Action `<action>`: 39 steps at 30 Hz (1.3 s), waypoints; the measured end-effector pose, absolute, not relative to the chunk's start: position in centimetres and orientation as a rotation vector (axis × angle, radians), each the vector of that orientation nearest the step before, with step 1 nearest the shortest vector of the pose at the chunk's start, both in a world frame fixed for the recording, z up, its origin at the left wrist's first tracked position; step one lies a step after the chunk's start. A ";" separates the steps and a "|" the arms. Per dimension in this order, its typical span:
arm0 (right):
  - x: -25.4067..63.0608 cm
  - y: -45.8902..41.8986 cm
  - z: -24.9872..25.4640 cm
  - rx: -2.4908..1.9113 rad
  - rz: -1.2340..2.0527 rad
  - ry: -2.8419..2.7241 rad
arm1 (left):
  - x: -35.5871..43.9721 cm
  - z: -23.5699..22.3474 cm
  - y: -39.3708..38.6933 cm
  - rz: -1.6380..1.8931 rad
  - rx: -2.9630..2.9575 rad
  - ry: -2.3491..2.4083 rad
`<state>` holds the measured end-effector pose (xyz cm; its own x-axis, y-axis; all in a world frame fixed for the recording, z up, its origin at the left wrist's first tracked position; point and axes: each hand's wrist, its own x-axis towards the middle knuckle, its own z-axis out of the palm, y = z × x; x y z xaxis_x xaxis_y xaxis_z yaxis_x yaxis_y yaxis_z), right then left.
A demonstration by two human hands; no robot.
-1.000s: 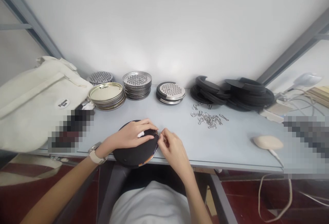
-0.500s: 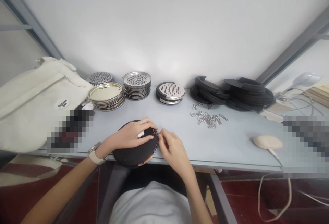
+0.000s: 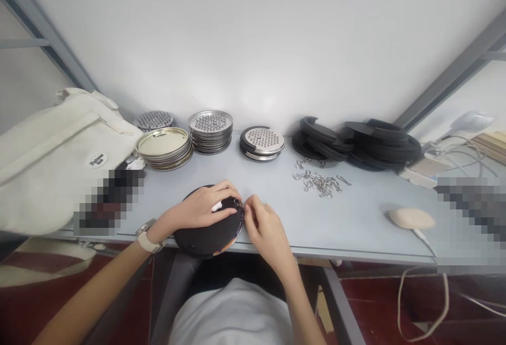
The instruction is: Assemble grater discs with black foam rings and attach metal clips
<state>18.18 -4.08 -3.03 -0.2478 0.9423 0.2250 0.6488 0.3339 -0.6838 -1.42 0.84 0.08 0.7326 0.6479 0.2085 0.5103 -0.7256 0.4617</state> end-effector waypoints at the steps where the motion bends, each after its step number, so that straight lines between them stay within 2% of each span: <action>1: 18.2 -4.1 -3.0 -1.384 0.634 -1.986 | -1.4 0.1 0.9 0.510 2.563 0.891; 11: 18.6 -4.0 -3.0 -1.352 0.810 -1.923 | -1.4 0.0 0.9 0.485 2.579 0.898; 39: 18.4 -4.0 -3.0 -1.369 0.697 -2.025 | -1.4 0.0 0.9 0.563 2.491 0.916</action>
<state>18.44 -3.99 -2.99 -0.2959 0.9380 0.1805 0.6285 0.3335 -0.7027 -1.37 0.91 -0.05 0.7001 0.6781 0.2237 0.5056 -0.6920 0.5152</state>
